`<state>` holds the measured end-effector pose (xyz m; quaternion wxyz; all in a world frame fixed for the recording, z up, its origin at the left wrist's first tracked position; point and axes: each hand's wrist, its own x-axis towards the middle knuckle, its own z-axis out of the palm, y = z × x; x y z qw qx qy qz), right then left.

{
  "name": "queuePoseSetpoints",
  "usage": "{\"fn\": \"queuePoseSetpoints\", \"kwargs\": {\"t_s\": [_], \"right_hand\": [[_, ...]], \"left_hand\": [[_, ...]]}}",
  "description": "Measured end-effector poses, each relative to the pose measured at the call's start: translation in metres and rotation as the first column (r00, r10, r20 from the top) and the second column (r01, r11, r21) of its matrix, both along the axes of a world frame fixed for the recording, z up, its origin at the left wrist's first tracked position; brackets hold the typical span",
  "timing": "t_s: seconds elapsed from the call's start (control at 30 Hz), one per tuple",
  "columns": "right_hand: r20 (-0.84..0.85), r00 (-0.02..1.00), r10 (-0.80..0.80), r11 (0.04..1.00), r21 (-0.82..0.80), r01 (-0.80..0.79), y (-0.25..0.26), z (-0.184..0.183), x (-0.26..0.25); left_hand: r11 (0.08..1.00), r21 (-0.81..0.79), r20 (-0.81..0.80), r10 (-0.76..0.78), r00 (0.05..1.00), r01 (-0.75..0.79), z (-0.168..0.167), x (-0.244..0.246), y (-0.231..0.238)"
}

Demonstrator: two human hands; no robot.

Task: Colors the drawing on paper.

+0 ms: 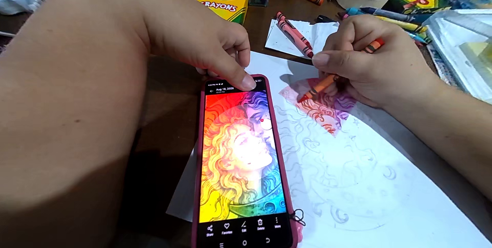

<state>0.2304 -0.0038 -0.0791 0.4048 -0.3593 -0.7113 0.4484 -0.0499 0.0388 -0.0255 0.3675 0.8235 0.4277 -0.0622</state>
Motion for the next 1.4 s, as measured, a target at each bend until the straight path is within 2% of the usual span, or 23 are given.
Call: {"fn": "queuePoseSetpoints", "kwargs": {"t_s": [0.23,0.4,0.73,0.83,1.4], "right_hand": [[0.004,1.0,0.003,1.0,0.016,-0.003,0.0008,-0.0007,0.0009],[0.0,1.0,0.025,1.0,-0.007,-0.025,-0.0001,0.001,0.0022],[-0.017,1.0,0.002,1.0,0.002,-0.002,0.0006,-0.001,0.0026],[-0.004,1.0,0.022,1.0,-0.01,-0.022,0.0002,0.0007,0.0035],[-0.001,0.999,-0.045,0.999,0.0,0.045,-0.0006,-0.0002,0.0037]], "left_hand": [[0.999,0.007,0.008,-0.035,0.999,0.035,-0.0008,-0.0017,0.0016],[1.0,-0.014,0.019,0.016,1.0,-0.016,0.0001,0.0,-0.0004],[0.999,0.023,0.006,-0.043,0.999,0.043,-0.0004,-0.0011,0.001],[1.0,0.002,0.001,0.009,1.0,-0.009,-0.0002,-0.0006,-0.0001],[1.0,0.005,0.001,0.004,1.0,-0.004,0.0006,0.0001,-0.0013]]}}
